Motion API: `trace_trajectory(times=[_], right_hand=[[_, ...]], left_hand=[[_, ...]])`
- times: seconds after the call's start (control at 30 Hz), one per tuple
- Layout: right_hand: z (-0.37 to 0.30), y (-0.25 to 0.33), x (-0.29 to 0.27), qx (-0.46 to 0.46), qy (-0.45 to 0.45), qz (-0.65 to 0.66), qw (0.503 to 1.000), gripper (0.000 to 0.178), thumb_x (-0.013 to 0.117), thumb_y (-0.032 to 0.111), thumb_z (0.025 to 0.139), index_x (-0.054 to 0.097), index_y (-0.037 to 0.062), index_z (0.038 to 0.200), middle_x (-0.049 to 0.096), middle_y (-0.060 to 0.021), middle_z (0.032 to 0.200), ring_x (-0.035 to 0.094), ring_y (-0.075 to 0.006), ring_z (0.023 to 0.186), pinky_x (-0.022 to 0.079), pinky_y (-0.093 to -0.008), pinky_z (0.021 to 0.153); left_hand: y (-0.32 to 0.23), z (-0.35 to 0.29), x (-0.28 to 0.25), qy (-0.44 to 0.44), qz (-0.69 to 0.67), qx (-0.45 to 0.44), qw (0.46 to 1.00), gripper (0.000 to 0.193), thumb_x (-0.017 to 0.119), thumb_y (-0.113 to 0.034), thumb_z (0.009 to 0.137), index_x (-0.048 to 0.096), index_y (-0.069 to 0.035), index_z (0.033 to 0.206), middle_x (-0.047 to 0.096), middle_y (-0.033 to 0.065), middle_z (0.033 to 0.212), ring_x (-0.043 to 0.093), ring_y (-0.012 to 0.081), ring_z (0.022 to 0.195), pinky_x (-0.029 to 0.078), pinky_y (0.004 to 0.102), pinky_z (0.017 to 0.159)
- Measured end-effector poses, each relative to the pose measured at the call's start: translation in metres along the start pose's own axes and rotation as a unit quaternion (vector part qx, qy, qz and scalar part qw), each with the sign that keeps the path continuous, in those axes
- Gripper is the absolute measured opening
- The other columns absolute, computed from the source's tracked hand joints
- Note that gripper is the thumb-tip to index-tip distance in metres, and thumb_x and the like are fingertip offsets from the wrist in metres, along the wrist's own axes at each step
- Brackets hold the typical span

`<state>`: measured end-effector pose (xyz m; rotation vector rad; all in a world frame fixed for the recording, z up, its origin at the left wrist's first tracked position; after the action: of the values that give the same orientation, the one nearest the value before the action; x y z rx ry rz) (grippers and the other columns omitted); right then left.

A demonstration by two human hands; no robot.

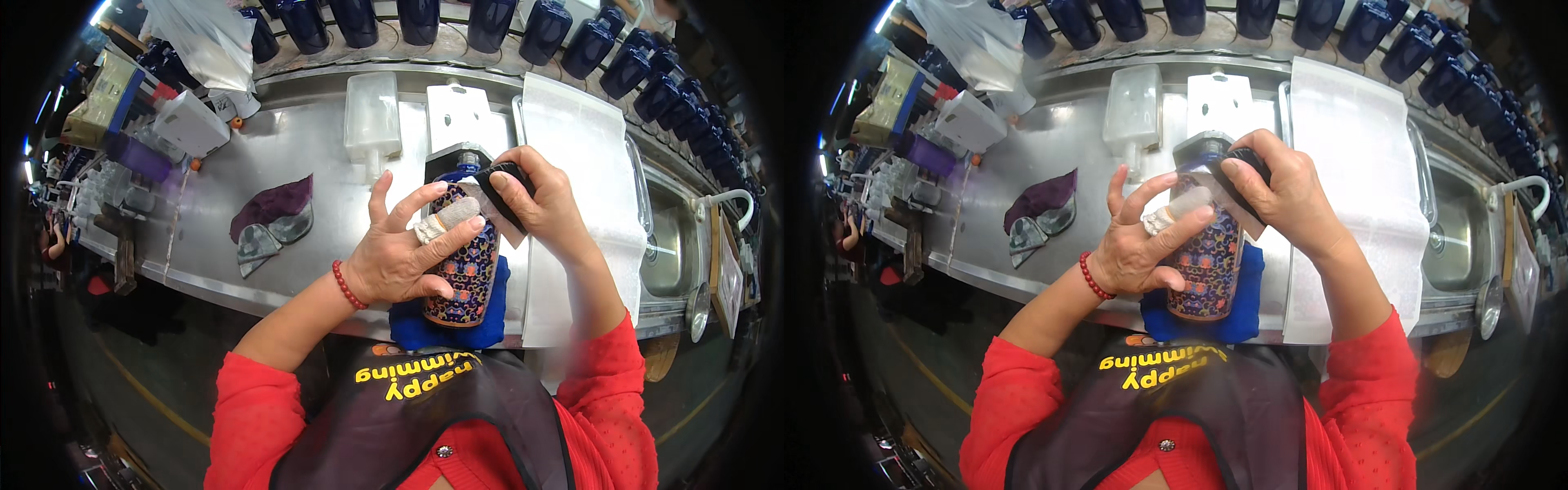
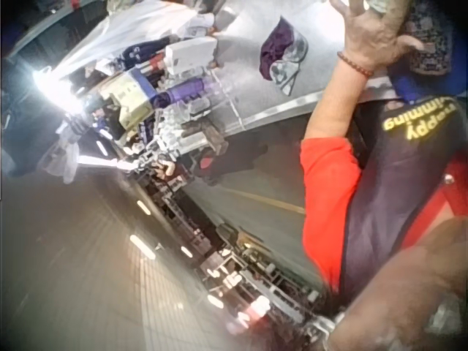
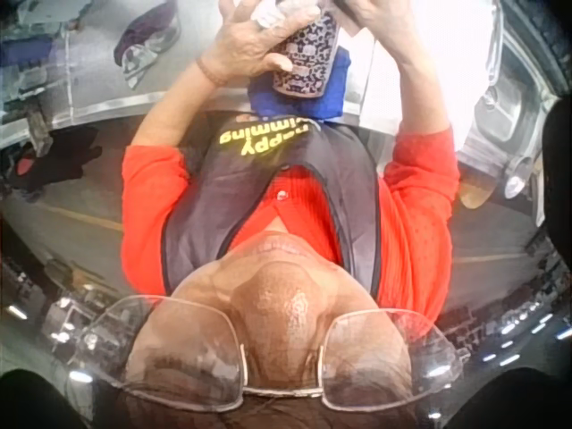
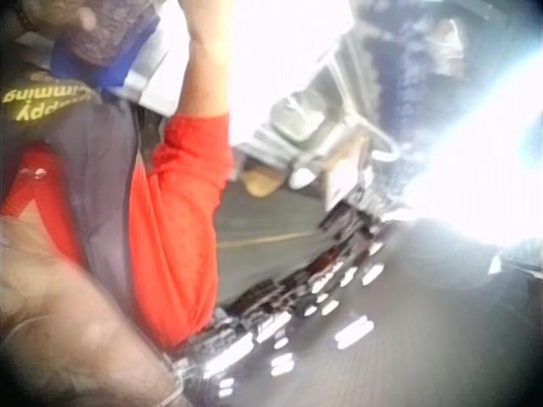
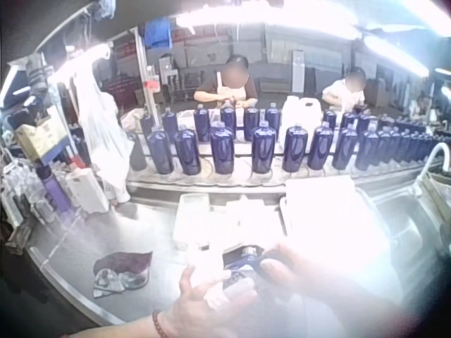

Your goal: The person applies a decorative sticker to a blue bottle, smoothing it with a black card and fingers. They then remove the sticker, wipe the bottle with a white cloth, and reapply the sticker, smoothing it again.

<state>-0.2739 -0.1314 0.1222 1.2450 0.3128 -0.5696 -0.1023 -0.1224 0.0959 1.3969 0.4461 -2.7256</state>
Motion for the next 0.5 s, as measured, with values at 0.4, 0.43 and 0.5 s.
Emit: trace_trajectory(times=[0.4,0.43,0.5], right_hand=[[-0.008,-0.001,-0.001,0.007,-0.018,-0.004,1.000,0.018,0.066,0.017,0.100,0.063,0.0001,0.106,0.065,-0.0048,0.078,0.058,-0.0106,0.071,0.049,-0.0265,0.066],[-0.009,-0.001,-0.001,0.009,-0.019,-0.005,1.000,0.018,0.066,0.017,0.100,0.063,0.0002,0.106,0.065,-0.0047,0.078,0.058,-0.0106,0.071,0.049,-0.0265,0.066],[-0.010,-0.002,-0.002,0.011,-0.024,-0.003,1.000,0.018,0.066,0.017,0.100,0.064,0.0005,0.106,0.065,-0.0044,0.079,0.058,-0.0105,0.071,0.049,-0.0264,0.066]], left_hand=[[-0.025,-0.006,-0.001,-0.052,0.022,0.076,0.996,0.067,0.026,-0.065,0.104,0.074,-0.024,0.126,0.072,-0.0071,0.117,0.047,0.0187,0.130,0.002,0.0551,0.125],[-0.026,-0.006,-0.002,-0.055,0.026,0.076,0.995,0.066,0.026,-0.065,0.104,0.074,-0.024,0.126,0.072,-0.0075,0.118,0.047,0.0186,0.131,0.002,0.0552,0.125],[-0.032,-0.007,-0.003,-0.054,0.037,0.080,0.995,0.065,0.027,-0.065,0.104,0.072,-0.026,0.128,0.072,-0.0084,0.118,0.045,0.0185,0.133,0.002,0.0566,0.124]])
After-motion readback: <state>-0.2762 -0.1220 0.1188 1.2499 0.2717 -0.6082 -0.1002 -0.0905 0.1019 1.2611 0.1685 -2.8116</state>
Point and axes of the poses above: each hand's wrist, its own z-axis towards the middle knuckle, its own x-axis out of the palm, y = z × x, the point moved 10 cm from there along z, towards the middle knuckle
